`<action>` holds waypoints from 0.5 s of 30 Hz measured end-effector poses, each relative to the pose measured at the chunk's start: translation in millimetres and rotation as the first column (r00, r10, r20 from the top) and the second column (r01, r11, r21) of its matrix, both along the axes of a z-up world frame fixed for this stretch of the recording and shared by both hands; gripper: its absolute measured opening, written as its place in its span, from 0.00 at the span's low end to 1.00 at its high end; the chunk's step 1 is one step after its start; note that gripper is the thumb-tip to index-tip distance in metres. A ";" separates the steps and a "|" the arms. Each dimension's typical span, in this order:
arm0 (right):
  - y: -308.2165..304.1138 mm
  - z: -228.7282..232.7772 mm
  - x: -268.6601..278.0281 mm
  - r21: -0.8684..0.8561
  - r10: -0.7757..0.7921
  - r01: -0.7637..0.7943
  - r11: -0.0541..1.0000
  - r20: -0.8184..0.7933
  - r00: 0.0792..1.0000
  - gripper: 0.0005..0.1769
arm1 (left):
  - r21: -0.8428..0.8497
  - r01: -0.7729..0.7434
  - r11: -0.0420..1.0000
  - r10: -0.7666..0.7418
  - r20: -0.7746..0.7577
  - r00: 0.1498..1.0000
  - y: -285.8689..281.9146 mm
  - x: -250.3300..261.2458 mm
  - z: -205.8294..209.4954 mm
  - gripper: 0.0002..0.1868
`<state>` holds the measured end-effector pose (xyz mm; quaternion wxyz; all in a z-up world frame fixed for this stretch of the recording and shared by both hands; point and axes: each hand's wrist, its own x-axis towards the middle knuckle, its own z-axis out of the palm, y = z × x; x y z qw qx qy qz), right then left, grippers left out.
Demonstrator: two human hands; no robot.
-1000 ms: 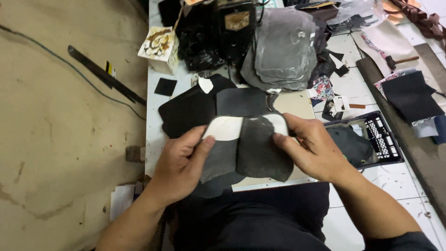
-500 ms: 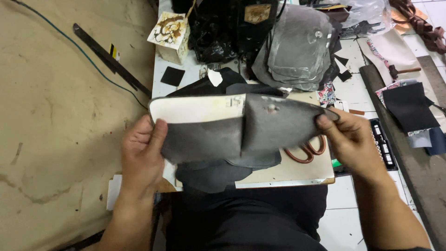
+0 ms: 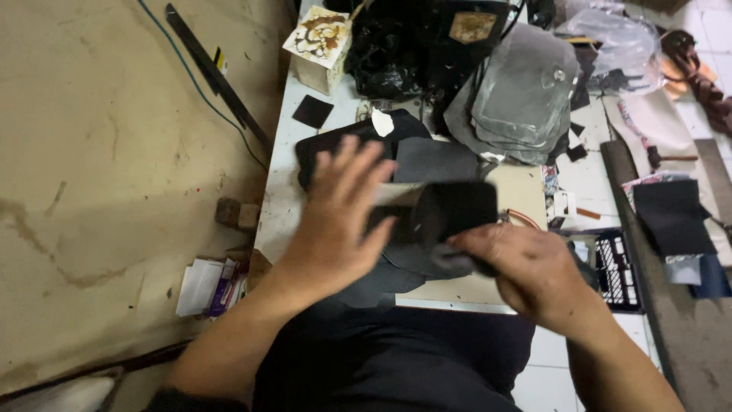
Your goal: The person handles black leather pieces, aligns edges, and attaches a thin strip to a larger piece. They repeatedly pick up and place down leather parts, using both hands to fold and align edges. The person also handles a small green item and a white paper, placing them aside.
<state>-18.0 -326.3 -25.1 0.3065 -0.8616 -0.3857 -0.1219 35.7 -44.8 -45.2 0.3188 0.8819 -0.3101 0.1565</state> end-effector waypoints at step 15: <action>36.9 24.0 -9.1 -0.223 -0.317 0.418 0.881 0.381 0.869 0.38 | 0.193 -0.072 0.979 0.009 0.306 0.952 -53.6 -1.0 -1.4 0.07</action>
